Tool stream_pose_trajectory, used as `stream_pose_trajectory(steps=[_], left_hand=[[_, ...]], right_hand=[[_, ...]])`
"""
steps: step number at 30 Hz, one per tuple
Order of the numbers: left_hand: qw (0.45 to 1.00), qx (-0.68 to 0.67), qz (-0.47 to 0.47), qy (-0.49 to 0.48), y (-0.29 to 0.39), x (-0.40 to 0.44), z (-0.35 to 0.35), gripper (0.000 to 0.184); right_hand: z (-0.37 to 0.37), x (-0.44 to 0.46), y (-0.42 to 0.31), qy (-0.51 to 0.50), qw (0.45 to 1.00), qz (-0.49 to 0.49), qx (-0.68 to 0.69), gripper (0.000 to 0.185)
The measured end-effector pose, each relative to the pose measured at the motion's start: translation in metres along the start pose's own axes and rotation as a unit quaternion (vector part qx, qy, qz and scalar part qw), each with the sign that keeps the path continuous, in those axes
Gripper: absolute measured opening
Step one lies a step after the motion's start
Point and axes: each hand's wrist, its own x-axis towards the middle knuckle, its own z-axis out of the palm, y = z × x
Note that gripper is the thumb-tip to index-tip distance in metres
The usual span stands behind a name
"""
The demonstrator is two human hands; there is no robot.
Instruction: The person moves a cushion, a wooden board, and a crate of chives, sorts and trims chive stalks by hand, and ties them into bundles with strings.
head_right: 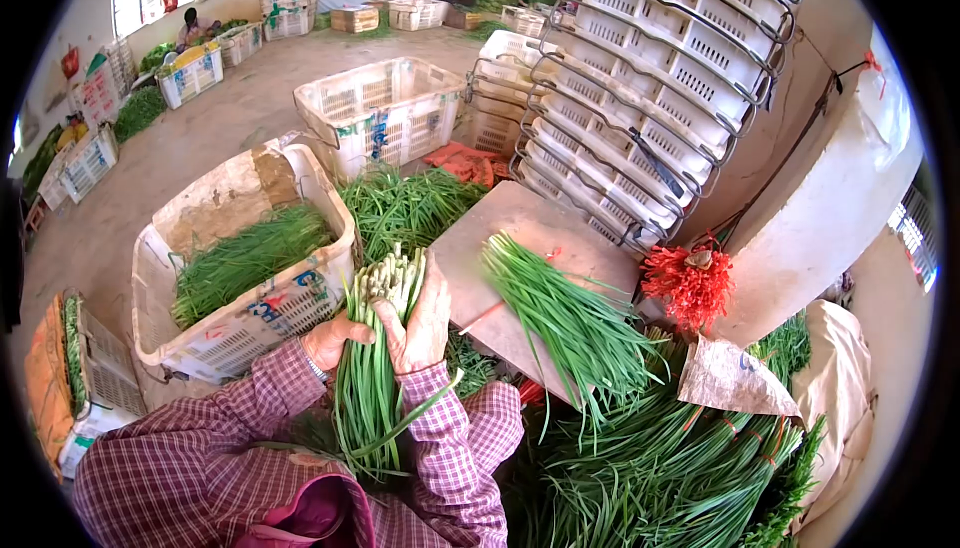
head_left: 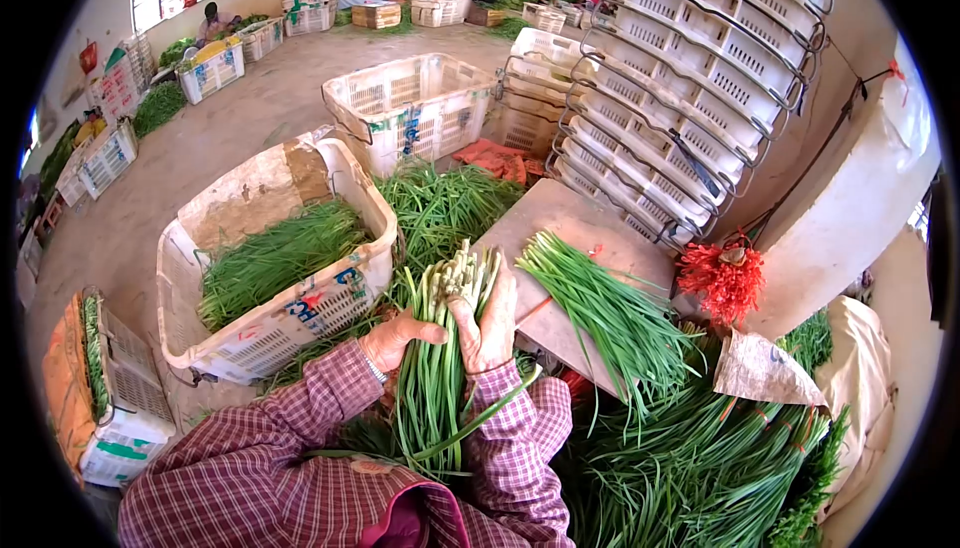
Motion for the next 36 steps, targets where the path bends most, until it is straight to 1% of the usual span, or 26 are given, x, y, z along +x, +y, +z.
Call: stream_pose_trajectory(steps=[2, 3, 4, 6, 8, 10, 11, 12, 14, 16, 17, 18, 19, 20, 21, 22, 23, 24, 25, 26, 28, 29, 30, 33, 34, 36], left_hand=[[1.0, 0.013, 0.014, 0.015, -0.005, 0.001, -0.011, 0.08], [1.0, 0.008, 0.013, 0.015, -0.005, -0.002, -0.011, 0.08], [1.0, 0.013, -0.008, 0.011, -0.003, -0.005, -0.009, 0.081], [0.999, 0.016, -0.037, 0.009, -0.002, -0.007, -0.013, 0.087], [0.999, 0.021, 0.025, 0.001, -0.009, -0.007, -0.017, 0.091], [1.0, 0.004, -0.004, -0.02, -0.001, -0.012, -0.011, 0.089], [0.999, 0.029, -0.019, -0.014, -0.003, -0.011, -0.018, 0.088], [0.998, 0.055, -0.035, -0.007, -0.001, -0.01, -0.019, 0.087], [0.998, 0.046, -0.047, -0.007, 0.001, -0.015, -0.017, 0.091], [0.999, 0.044, -0.003, -0.019, 0.001, -0.02, -0.013, 0.098], [0.999, 0.026, -0.025, -0.036, 0.004, -0.022, -0.01, 0.104], [1.0, -0.009, -0.004, -0.02, -0.001, -0.023, -0.011, 0.081], [1.0, -0.019, -0.008, -0.011, -0.004, -0.021, -0.009, 0.074], [1.0, -0.028, -0.014, -0.002, -0.006, -0.02, -0.007, 0.068], [1.0, -0.028, -0.012, -0.003, -0.005, -0.021, -0.006, 0.068], [0.999, -0.043, -0.03, -0.016, -0.003, -0.023, -0.006, 0.06], [0.997, -0.059, -0.048, -0.028, -0.002, -0.025, -0.006, 0.052], [0.997, -0.06, -0.047, -0.027, -0.002, -0.025, -0.007, 0.052], [0.996, -0.053, -0.069, -0.025, -0.003, -0.024, -0.01, 0.045], [0.995, -0.046, -0.09, -0.024, -0.004, -0.023, -0.012, 0.039], [0.996, -0.037, -0.071, -0.026, -0.011, -0.019, -0.018, 0.04], [0.997, -0.028, -0.075, -0.012, -0.012, -0.019, -0.02, 0.04], [0.997, -0.02, -0.08, 0.002, -0.012, -0.019, -0.019, 0.04], [0.997, -0.017, -0.07, 0.017, -0.013, -0.019, -0.022, 0.035], [0.997, -0.01, -0.071, 0.02, -0.013, -0.019, -0.023, 0.034], [0.999, 0.0, -0.051, -0.002, -0.012, -0.021, -0.025, 0.037]], right_hand=[[-0.005, 0.007, -0.005, -0.003, 0.996, -0.014, 0.089, 0.096], [-0.007, 0.011, -0.005, -0.031, 0.991, 0.001, 0.131, 0.1], [-0.008, 0.012, -0.008, -0.033, 0.991, 0.001, 0.128, 0.1], [-0.01, 0.018, -0.018, -0.098, 0.981, 0.032, 0.164, 0.103], [-0.009, 0.019, -0.024, -0.107, 0.986, 0.033, 0.121, 0.107], [-0.01, 0.019, -0.031, -0.092, 0.993, -0.006, 0.076, 0.108], [-0.009, 0.02, -0.039, -0.083, 0.994, -0.026, 0.061, 0.108], [-0.005, 0.021, -0.04, -0.072, 0.994, -0.075, 0.026, 0.105], [0.002, 0.021, -0.041, -0.089, 0.995, -0.049, 0.022, 0.099], [0.007, 0.021, -0.041, -0.07, 0.994, -0.07, -0.035, 0.082], [0.011, 0.022, -0.039, -0.054, 0.994, -0.084, -0.053, 0.076], [0.016, 0.023, -0.035, -0.038, 0.992, -0.096, -0.07, 0.07], [0.02, 0.022, -0.031, -0.038, 0.992, -0.1, -0.072, 0.07], [0.023, 0.022, -0.028, -0.046, 0.992, -0.086, -0.076, 0.061], [0.026, 0.022, -0.024, -0.053, 0.993, -0.072, -0.08, 0.052], [0.029, 0.023, -0.02, -0.052, 0.993, -0.075, -0.08, 0.052], [0.03, 0.024, -0.015, -0.065, 0.992, -0.059, -0.091, 0.043], [0.031, 0.024, -0.014, -0.079, 0.991, -0.042, -0.103, 0.036], [0.031, 0.029, -0.017, -0.08, 0.992, -0.011, -0.099, 0.027], [0.032, 0.031, -0.014, -0.083, 0.991, -0.013, -0.099, 0.027], [0.037, 0.039, 0.0, -0.135, 0.976, 0.036, -0.167, 0.028], [0.041, 0.042, 0.009, -0.13, 0.974, 0.037, -0.184, 0.031], [0.044, 0.046, 0.019, -0.132, 0.974, 0.037, -0.183, 0.031], [0.045, 0.058, 0.03, -0.215, 0.962, 0.088, -0.142, 0.028], [0.051, 0.057, 0.041, -0.18, 0.974, 0.113, -0.073, 0.034], [0.058, 0.058, 0.058, -0.148, 0.947, 0.266, 0.099, 0.035]])
